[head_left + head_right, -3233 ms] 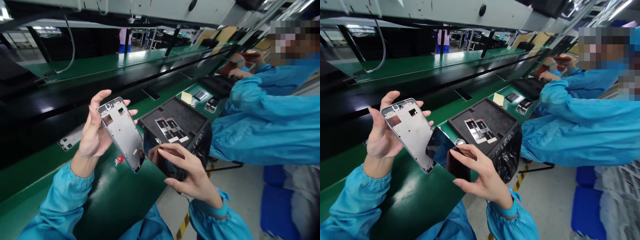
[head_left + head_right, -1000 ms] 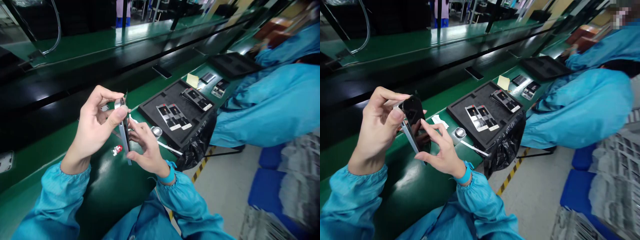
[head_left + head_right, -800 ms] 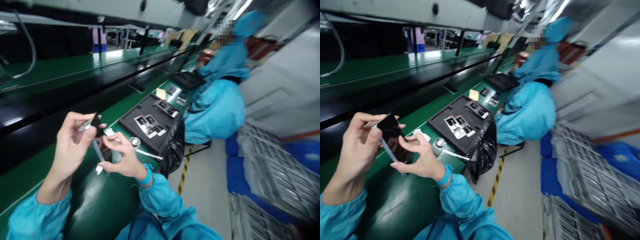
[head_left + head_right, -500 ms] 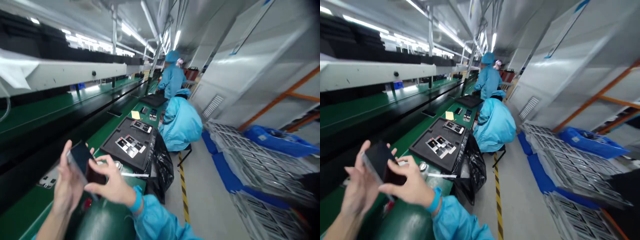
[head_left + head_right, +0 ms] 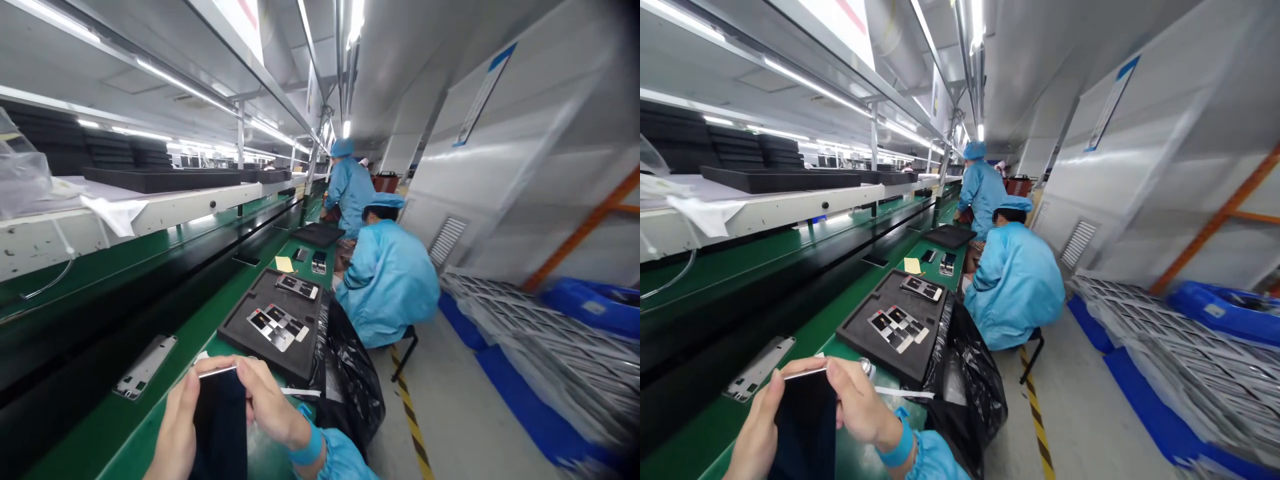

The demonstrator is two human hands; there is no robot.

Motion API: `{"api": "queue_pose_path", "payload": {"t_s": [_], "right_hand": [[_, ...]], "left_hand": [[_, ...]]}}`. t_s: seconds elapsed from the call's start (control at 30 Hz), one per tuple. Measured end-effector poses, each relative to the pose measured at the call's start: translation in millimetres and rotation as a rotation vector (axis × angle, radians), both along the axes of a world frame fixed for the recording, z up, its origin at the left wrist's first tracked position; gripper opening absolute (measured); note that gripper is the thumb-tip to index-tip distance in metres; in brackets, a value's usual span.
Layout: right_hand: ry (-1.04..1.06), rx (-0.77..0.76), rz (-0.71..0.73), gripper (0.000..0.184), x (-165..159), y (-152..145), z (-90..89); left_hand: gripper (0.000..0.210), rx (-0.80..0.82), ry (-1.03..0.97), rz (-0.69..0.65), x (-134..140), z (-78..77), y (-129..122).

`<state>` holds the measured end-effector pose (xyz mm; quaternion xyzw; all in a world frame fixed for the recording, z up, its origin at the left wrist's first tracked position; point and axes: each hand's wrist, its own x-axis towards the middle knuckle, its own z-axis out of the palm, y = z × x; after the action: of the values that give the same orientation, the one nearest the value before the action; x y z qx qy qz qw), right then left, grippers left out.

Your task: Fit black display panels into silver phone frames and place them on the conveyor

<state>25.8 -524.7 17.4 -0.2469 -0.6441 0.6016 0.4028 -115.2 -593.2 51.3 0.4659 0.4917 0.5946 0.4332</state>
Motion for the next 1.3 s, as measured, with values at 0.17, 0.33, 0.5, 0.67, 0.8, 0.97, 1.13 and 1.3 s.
{"api": "queue_pose_path", "payload": {"t_s": [0.17,0.33,0.5,0.67,0.8,0.97,1.13,1.3], "right_hand": [[0.019,0.126,-0.028,0.075,6,-12,14.2],[0.134,0.211,0.011,0.067,-6,-2,39.2],[-0.125,0.161,0.216,0.089,4,21,38.9],[-0.108,0.102,0.057,0.086,-2,21,16.2],[-0.286,0.136,0.285,0.083,3,-8,8.5],[-0.348,0.188,0.364,0.080,4,-6,7.5],[-0.125,0.092,0.319,0.083,-18,-2,-14.5],[-0.159,0.104,0.299,0.080,-36,-10,-23.3]], "left_hand": [[0.058,0.111,0.087,0.084,8,-12.8,-3],[0.046,0.203,0.195,0.110,-2,-15.7,8],[0.047,0.136,0.044,0.069,-8,-4.1,11],[0.062,0.047,-0.310,0.040,-18,2.9,28],[0.041,0.123,-0.643,0.238,-40,18.5,31],[0.034,0.183,-0.827,0.240,-54,27.8,30],[0.035,0.243,-0.857,0.257,-52,19.7,30],[0.039,0.334,-0.813,0.300,-55,18.5,28]]}}
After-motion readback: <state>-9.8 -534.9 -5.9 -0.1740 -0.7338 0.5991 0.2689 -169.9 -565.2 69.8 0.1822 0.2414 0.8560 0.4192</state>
